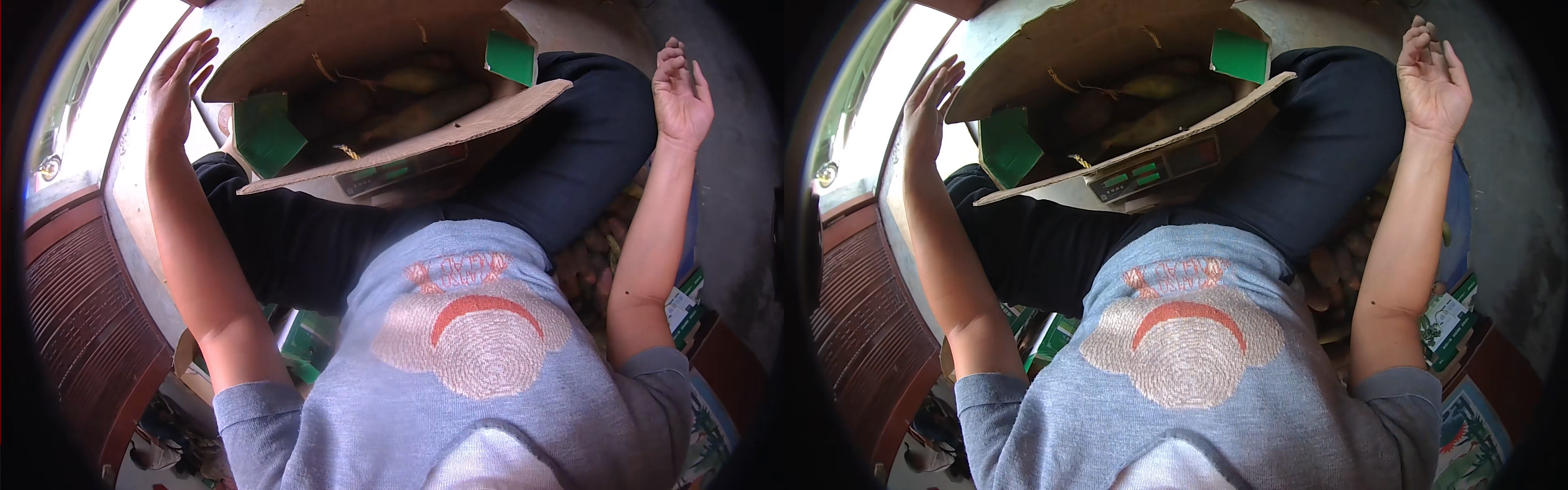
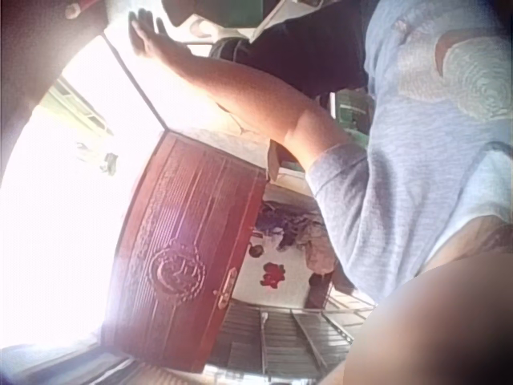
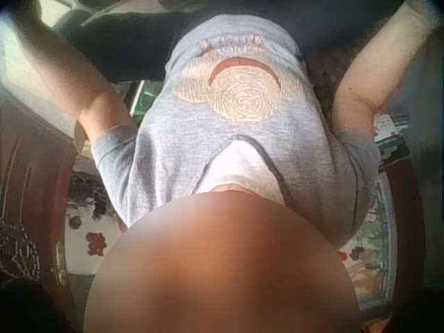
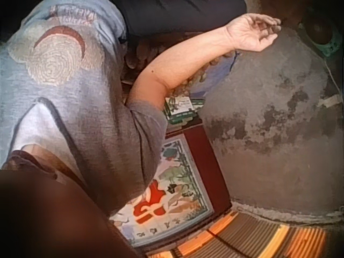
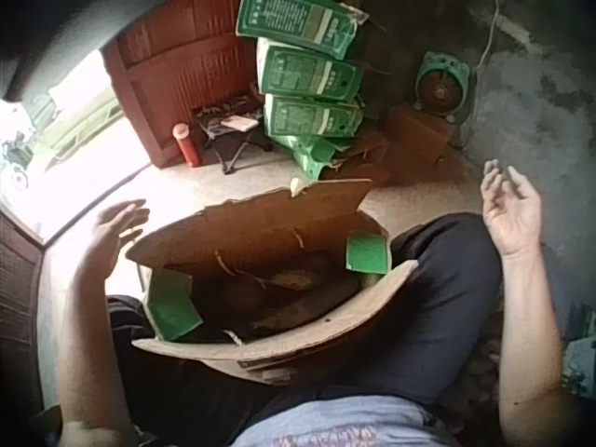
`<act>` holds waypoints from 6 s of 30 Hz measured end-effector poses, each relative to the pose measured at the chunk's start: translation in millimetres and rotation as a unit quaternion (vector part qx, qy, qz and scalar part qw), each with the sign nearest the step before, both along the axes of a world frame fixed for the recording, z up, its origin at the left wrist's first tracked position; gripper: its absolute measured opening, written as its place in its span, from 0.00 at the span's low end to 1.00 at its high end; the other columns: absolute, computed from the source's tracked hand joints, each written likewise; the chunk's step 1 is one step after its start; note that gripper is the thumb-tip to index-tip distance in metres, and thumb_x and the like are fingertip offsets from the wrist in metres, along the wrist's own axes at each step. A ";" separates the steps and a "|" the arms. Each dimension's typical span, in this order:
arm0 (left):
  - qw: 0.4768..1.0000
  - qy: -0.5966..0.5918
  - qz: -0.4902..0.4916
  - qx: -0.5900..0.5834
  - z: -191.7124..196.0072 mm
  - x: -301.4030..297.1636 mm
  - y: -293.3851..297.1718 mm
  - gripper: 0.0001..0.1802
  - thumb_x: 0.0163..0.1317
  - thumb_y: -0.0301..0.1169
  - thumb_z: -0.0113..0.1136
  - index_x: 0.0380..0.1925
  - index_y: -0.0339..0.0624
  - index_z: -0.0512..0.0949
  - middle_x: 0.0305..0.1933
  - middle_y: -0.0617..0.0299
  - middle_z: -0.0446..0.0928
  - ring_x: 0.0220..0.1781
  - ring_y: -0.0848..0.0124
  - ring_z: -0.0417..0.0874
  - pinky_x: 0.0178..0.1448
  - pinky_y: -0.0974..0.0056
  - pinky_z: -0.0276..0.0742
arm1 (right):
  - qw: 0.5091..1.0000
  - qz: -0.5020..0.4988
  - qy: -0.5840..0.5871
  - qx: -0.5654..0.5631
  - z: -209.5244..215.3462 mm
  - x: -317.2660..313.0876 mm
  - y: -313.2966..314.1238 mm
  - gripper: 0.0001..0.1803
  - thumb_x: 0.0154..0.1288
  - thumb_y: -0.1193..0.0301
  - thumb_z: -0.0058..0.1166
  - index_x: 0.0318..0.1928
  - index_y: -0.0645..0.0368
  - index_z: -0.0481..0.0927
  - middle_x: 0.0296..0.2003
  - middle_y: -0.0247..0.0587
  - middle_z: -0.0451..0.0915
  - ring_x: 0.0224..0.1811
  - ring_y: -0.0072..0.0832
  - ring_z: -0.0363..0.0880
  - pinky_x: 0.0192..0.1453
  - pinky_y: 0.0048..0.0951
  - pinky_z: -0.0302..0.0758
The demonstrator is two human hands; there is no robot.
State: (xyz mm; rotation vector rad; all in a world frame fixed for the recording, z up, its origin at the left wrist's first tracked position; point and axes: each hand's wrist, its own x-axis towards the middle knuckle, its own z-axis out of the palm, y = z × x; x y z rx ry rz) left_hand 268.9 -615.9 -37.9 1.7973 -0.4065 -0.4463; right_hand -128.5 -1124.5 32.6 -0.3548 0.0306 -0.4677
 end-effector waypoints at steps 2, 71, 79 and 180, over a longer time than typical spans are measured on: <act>1.000 0.001 0.002 0.007 -3.3 1.5 0.2 0.22 0.75 0.39 0.54 0.61 0.37 0.77 0.61 0.50 0.79 0.67 0.63 0.76 0.72 0.60 0.69 | 1.000 -0.003 0.007 0.005 -3.2 0.5 2.3 0.16 0.72 0.79 0.45 0.56 0.79 0.69 0.55 0.63 0.71 0.57 0.45 0.73 0.66 0.42 0.77; 0.810 -0.389 -0.128 0.420 99.4 24.4 56.7 0.11 0.60 0.43 0.62 0.35 0.53 0.86 0.36 0.57 0.85 0.42 0.55 0.87 0.45 0.54 0.80 | 0.166 0.064 -0.093 -0.980 80.6 235.9 278.1 0.08 0.42 0.81 0.59 0.26 0.58 0.80 0.21 0.39 0.78 0.26 0.38 0.78 0.31 0.37 0.68; 0.773 -0.328 0.033 0.542 95.7 15.2 225.0 0.17 0.63 0.50 0.62 0.42 0.53 0.87 0.36 0.55 0.86 0.41 0.56 0.88 0.46 0.52 0.82 | 0.096 0.041 -0.262 -0.959 51.1 327.2 398.4 0.03 0.47 0.77 0.56 0.22 0.56 0.75 0.21 0.38 0.79 0.28 0.36 0.80 0.33 0.37 0.74; 0.957 -0.230 -0.133 0.120 117.5 -16.7 -21.1 0.18 0.68 0.31 0.61 0.58 0.46 0.80 0.54 0.50 0.83 0.54 0.53 0.84 0.57 0.57 0.80 | 0.760 -0.270 0.475 -0.353 112.4 445.8 -71.1 0.23 0.42 0.54 0.82 0.35 0.43 0.81 0.30 0.19 0.74 0.27 0.14 0.65 0.25 0.19 0.54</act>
